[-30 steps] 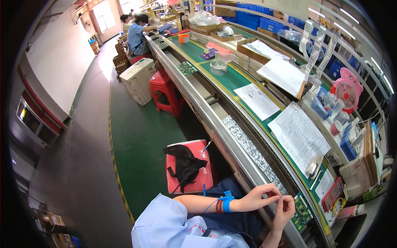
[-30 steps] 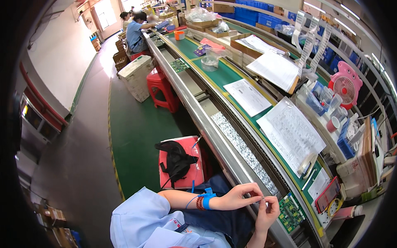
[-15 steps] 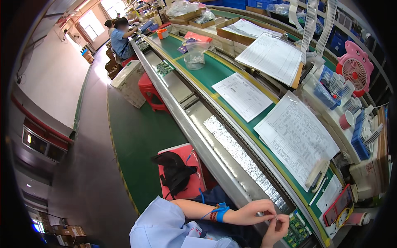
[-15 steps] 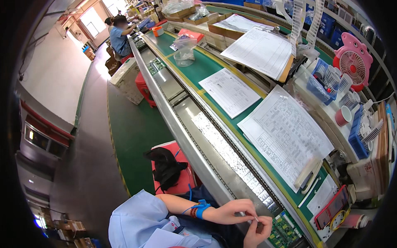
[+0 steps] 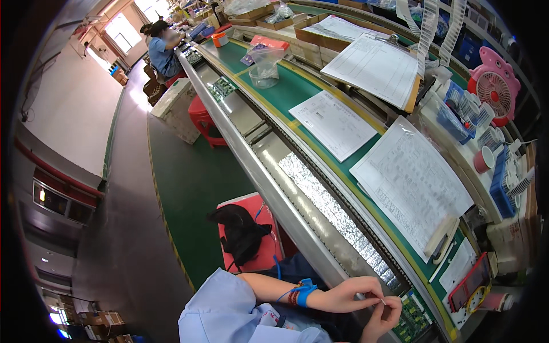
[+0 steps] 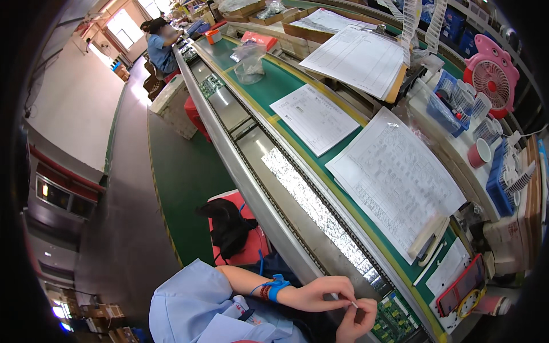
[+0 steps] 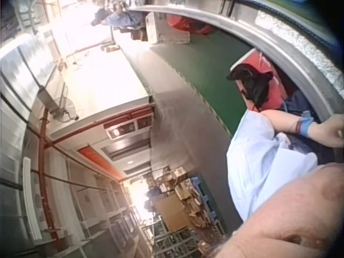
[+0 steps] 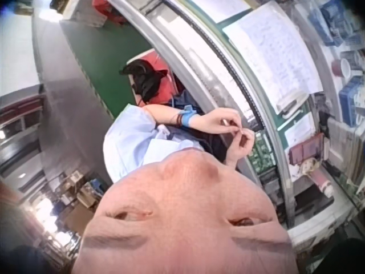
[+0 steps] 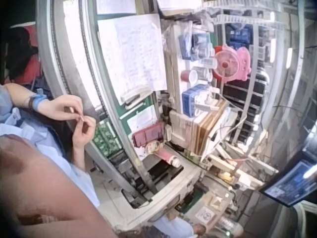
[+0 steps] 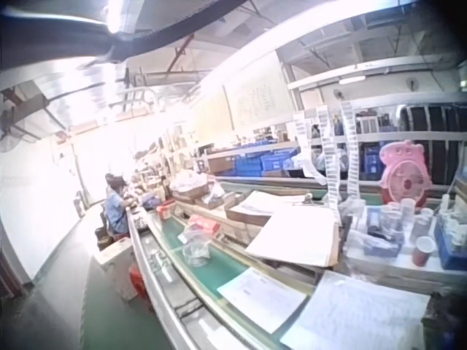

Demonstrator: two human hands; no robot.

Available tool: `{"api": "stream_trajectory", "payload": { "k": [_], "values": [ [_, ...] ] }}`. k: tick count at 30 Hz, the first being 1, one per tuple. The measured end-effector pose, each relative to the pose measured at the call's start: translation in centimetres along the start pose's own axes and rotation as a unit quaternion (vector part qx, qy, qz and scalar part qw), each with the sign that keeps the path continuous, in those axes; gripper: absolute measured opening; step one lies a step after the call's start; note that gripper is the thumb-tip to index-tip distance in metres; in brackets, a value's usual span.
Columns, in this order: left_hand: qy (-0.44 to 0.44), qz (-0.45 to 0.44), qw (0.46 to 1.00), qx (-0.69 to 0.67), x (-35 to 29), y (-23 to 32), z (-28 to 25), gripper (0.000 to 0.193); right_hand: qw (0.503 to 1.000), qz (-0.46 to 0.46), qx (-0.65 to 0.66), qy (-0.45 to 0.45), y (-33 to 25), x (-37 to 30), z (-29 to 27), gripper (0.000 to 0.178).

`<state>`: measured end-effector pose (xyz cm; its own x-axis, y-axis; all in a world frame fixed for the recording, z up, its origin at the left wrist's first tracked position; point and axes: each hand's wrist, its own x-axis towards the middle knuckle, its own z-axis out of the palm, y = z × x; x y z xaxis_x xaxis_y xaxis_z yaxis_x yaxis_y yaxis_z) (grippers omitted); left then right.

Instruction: The person sits at a workstation and assembles green circuit boards by hand. They pick up small electronic components from a tray and place them onto the boards, which are positioned on a conveyor belt. The person occasionally reaches for components and adjusts the boards.

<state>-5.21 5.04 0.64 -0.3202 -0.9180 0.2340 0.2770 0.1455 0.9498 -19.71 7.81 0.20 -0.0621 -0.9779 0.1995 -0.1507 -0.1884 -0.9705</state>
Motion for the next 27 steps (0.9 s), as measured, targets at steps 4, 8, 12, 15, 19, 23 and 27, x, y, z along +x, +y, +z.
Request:
{"api": "stream_trajectory", "payload": {
  "k": [4, 8, 12, 15, 19, 23, 27],
  "values": [
    [-0.001, 0.002, 1.000, 0.009, 0.1, 0.0, 0.6, 0.006, 0.999, 0.004, 0.023, 0.023, -0.4, -0.2, -0.2, 0.009],
    [0.016, 0.002, 1.000, -0.011, 0.1, 0.6, 1.8, 0.009, 0.999, -0.004, 0.018, 0.046, -0.5, -1.2, -0.9, 0.010],
    [0.019, 0.006, 0.999, -0.036, 0.0, 0.5, 3.1, 0.010, 0.997, -0.019, -0.015, 0.070, -1.5, -1.7, -1.4, 0.009],
    [-0.025, -0.038, 0.998, -0.041, 0.6, 1.1, 3.6, 0.010, 0.995, 0.000, -0.006, 0.097, -1.3, -1.8, -2.5, 0.006],
    [-0.013, -0.069, 0.997, -0.040, 0.8, -0.3, 4.5, 0.010, 0.997, 0.034, -0.001, 0.075, -1.9, -1.5, -3.3, 0.006],
    [0.001, -0.107, 0.993, -0.044, 0.8, -0.6, 5.1, 0.008, 0.996, 0.014, -0.060, 0.066, -2.0, -1.8, -4.3, 0.010],
    [-0.036, -0.143, 0.987, -0.065, 1.0, -0.4, 5.8, 0.009, 0.996, 0.034, -0.067, 0.055, -3.1, -2.7, -6.5, 0.018]
  ]
}}
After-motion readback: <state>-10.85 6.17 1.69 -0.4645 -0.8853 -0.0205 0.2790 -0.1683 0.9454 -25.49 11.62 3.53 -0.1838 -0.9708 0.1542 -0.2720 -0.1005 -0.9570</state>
